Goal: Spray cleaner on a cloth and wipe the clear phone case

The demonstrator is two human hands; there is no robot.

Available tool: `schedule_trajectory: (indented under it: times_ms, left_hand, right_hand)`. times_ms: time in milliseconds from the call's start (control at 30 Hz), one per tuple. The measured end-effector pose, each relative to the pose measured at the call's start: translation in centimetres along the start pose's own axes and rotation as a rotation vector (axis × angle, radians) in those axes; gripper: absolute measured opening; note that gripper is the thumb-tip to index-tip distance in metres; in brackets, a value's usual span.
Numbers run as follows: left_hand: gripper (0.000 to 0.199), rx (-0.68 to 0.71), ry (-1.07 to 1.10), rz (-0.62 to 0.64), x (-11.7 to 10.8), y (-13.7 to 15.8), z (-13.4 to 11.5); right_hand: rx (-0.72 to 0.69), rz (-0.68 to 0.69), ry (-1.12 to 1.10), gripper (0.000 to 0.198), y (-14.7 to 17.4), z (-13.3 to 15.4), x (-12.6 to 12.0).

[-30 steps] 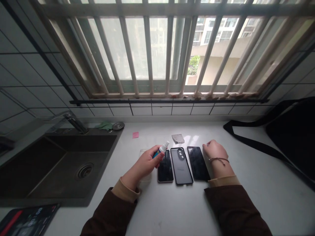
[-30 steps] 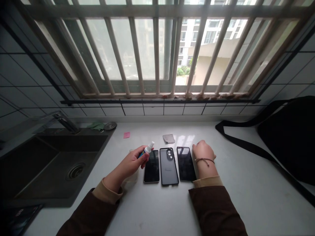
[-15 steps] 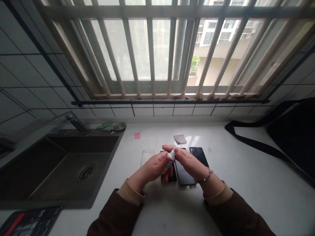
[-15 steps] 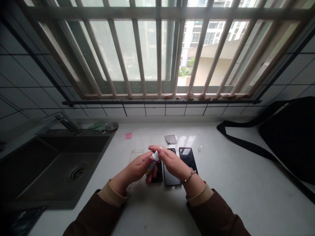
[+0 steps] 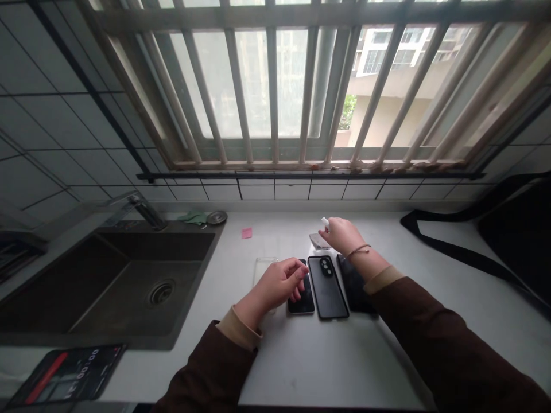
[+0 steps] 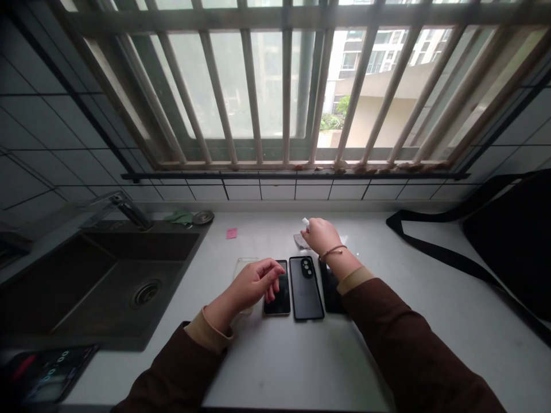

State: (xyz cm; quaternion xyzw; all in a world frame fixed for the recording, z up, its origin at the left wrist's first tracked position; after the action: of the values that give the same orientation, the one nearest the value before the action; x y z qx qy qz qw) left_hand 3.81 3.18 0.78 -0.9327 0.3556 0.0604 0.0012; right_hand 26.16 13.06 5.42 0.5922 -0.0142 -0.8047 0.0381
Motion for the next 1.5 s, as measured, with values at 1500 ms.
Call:
schedule_trajectory:
  times_ms: [1500]
  left_hand:
    - [0.046, 0.046, 0.538, -0.400, -1.5, -0.5, -0.4]
  right_hand:
    - [-0.110, 0.485, -2.103, 0.010, 10.3, 4.1, 3.3]
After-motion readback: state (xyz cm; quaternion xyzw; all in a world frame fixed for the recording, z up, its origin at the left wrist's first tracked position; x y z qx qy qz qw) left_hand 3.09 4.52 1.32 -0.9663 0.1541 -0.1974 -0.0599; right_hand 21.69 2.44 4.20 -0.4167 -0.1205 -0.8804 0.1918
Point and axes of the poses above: each hand's wrist, its own y-axis away from the middle knuckle, its own x-axis out of the palm, z = x × y, the point moved 4 cm from there along -y, towards the middle knuckle, and after that the axes turned 8 degrees about z, right-handed, at the moved point
